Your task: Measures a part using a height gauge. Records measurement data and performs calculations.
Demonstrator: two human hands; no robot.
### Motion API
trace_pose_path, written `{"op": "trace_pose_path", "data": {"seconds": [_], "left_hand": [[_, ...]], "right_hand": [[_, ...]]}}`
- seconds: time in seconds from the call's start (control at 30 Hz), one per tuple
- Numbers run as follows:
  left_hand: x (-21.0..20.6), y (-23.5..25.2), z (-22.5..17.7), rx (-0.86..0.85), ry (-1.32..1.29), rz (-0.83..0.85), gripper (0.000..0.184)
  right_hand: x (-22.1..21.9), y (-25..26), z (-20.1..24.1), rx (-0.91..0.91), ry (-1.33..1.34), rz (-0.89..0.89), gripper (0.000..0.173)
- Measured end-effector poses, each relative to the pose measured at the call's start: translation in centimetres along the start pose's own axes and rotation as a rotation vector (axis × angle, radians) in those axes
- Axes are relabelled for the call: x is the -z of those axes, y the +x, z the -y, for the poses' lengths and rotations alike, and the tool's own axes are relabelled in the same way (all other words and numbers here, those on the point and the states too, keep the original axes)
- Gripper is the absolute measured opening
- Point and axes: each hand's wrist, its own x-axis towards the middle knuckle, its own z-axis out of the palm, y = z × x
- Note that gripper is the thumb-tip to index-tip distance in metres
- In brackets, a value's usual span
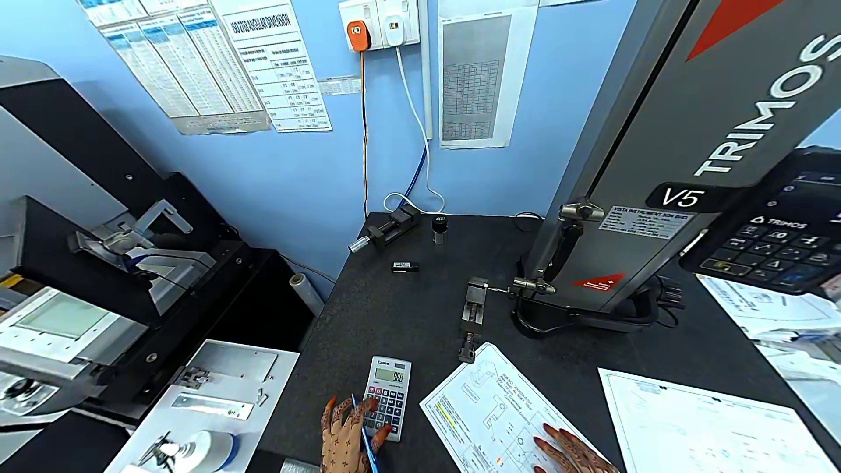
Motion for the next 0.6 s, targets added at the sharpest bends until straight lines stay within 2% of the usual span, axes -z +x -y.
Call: {"op": "trace_pose_path", "data": {"seconds": [0.1,0.27,0.33,0.47,0.6], "left_hand": [[-0.2,-0.8,0.0,-0.083,0.004,-0.058,0.051],[-1.2,-1.0,0.3,-0.06,-0.006,0.066,0.064],[-0.9,-0.9,0.1,-0.063,-0.011,0.065,0.062],[-0.2,-2.0,-1.1,-0.188,-0.07,-0.055,0.05],[-1.7,-4.2,-1.0,-0.243,-0.01,0.037,0.046]], "right_hand": [[0.1,0.0,0.1,-0.007,-0.002,0.015,0.043],[0.0,0.0,0.0,-0.002,-0.012,0.008,0.042],[0.0,-0.1,-0.1,0.01,-0.003,-0.001,0.042],[0.1,0.0,0.1,-0.003,0.006,0.002,0.042],[0.1,-0.1,0.1,-0.005,0.009,0.006,0.041]]}}
